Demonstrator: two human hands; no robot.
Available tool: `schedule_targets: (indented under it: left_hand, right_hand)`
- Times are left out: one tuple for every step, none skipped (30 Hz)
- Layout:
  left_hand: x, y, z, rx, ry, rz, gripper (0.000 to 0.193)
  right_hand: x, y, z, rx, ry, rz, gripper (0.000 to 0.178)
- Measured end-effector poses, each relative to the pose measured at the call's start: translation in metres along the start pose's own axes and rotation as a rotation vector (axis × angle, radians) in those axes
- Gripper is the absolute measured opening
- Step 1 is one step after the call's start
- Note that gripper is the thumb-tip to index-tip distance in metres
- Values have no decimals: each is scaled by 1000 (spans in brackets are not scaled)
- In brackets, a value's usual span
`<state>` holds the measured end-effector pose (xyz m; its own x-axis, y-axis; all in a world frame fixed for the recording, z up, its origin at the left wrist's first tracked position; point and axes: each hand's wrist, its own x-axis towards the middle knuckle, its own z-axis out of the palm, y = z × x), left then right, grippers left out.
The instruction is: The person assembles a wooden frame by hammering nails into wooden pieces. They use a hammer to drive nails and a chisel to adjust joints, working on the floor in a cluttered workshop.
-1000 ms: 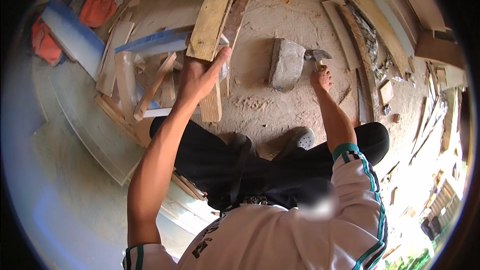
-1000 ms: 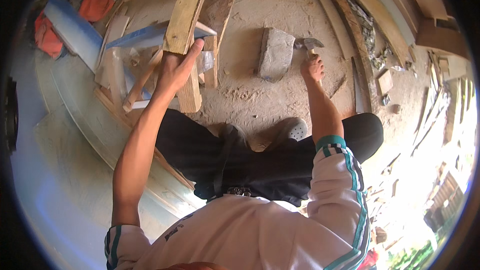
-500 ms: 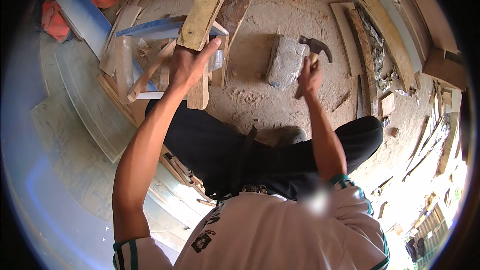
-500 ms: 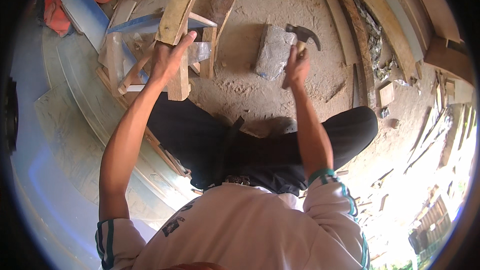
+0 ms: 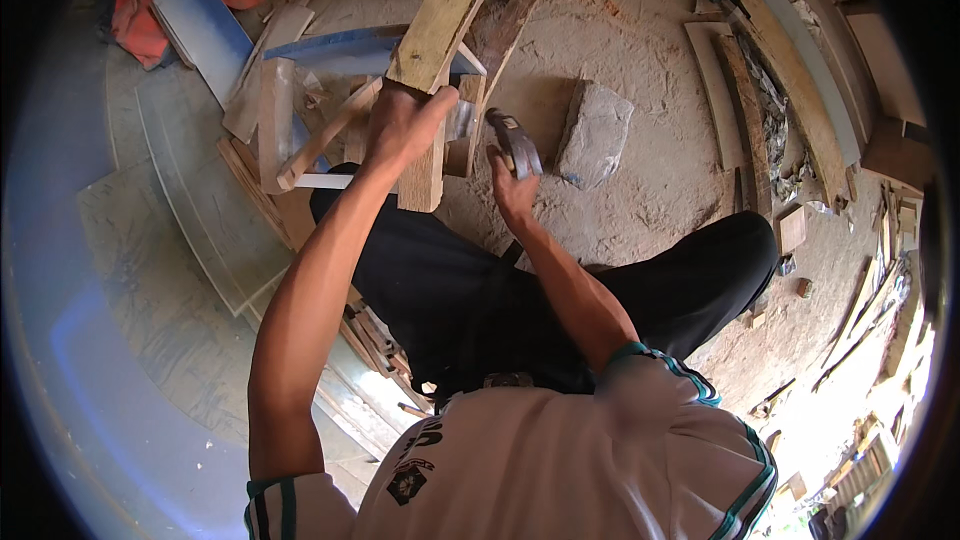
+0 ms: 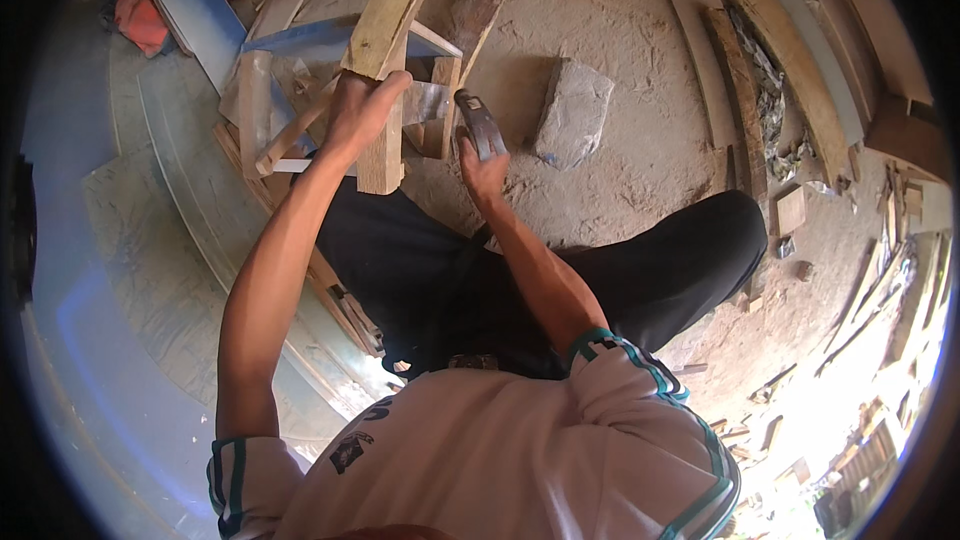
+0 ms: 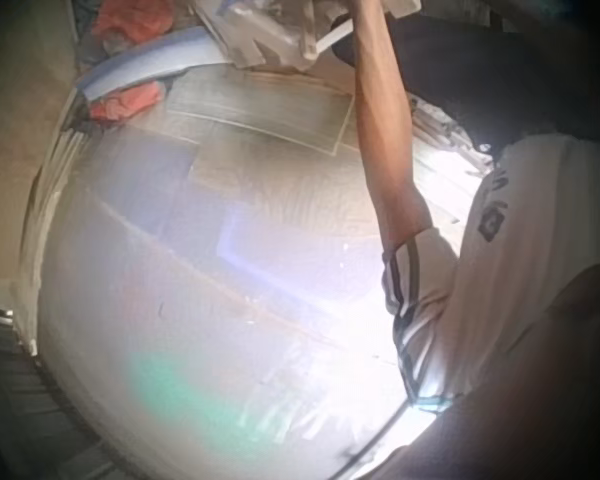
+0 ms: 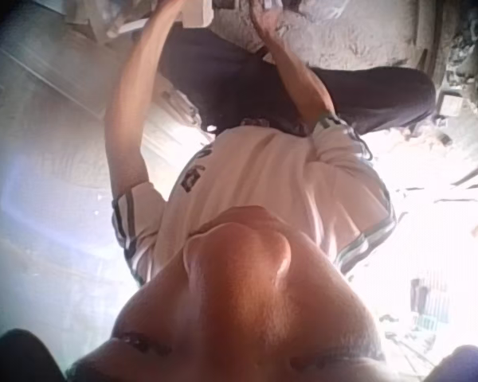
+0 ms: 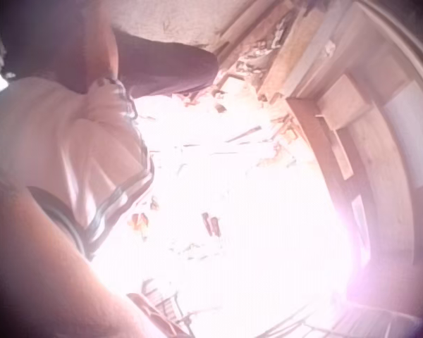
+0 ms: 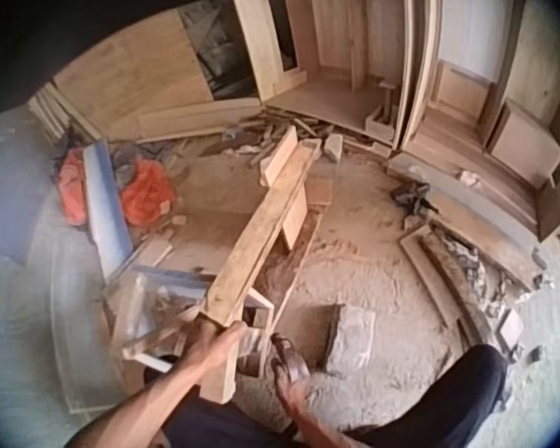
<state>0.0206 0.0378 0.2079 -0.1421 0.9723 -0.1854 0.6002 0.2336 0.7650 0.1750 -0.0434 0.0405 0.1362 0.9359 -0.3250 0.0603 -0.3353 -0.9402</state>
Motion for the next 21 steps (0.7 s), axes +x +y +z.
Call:
schedule_targets:
  left_hand:
    - [1, 3, 1, 17, -16, -17, 45]
    - [3, 7, 2, 34, -32, -33, 44]
    - [4, 9, 3, 51, -49, -49, 43]
    - [5, 6, 4, 61, -47, -50, 44]
    - [6, 1, 5, 71, -46, -49, 46]
    - [8, -2, 7, 82, -46, -48, 48]
    - [6, -6, 7, 84, -36, -34, 48]
    - [5, -9, 3, 88, -17, -20, 48]
    - [3, -11, 1, 93, 2, -6, 48]
    - [4, -8, 2, 79, -2, -21, 48]
    - [5, -6, 3, 65, -5, -36, 48]
    - [5, -4, 4, 52, -8, -52, 47]
    - [5, -2, 5, 33, 9, -3, 47]
    - [4, 0, 5, 15, 27, 47, 47]
    - [3, 1, 5, -4, 45, 96, 46]
    - [3, 5, 6, 15, 17, 40, 46]
    - [3, 9, 4, 35, -11, -15, 46]
    - [4, 12, 5, 55, -39, -70, 45]
    - [3, 9, 3, 61, -27, -59, 45]
    - [1, 5, 1, 67, -16, -48, 45]
    - [0, 1, 0, 73, -4, -37, 45]
  right_hand:
    - [4, 5, -1, 0, 54, 4, 43]
    - [5, 8, -2, -1, 107, 8, 45]
    - [5, 14, -1, 187, 56, 77, 45]
    - [6, 20, 0, 69, 3, 45, 43]
    - [11, 25, 1, -49, -47, 14, 41]
    - [15, 31, 1, -166, -95, -16, 39]
    - [13, 29, 0, -132, -69, -43, 40]
    - [13, 16, -1, -94, -50, -76, 40]
    - [13, 3, -2, -56, -31, -108, 40]
    - [13, -1, -6, -25, -1, -137, 41]
    - [18, -2, -7, 32, 59, -214, 40]
    - [16, -5, -9, 38, 45, -74, 39]
    - [14, -22, -12, 48, 32, 63, 37]
    - [13, -33, -12, 58, 17, 201, 36]
    - [16, 9, 0, 3, 91, -81, 35]
    - [19, 14, 3, -25, 57, -64, 35]
    - [20, 18, 6, -53, 24, -46, 34]
    - [23, 22, 7, -81, -9, -28, 34]
    - [26, 20, 5, -84, -6, -20, 35]
    - [25, 19, 2, -87, 0, -6, 36]
    - [24, 17, -2, -62, 42, -87, 36]
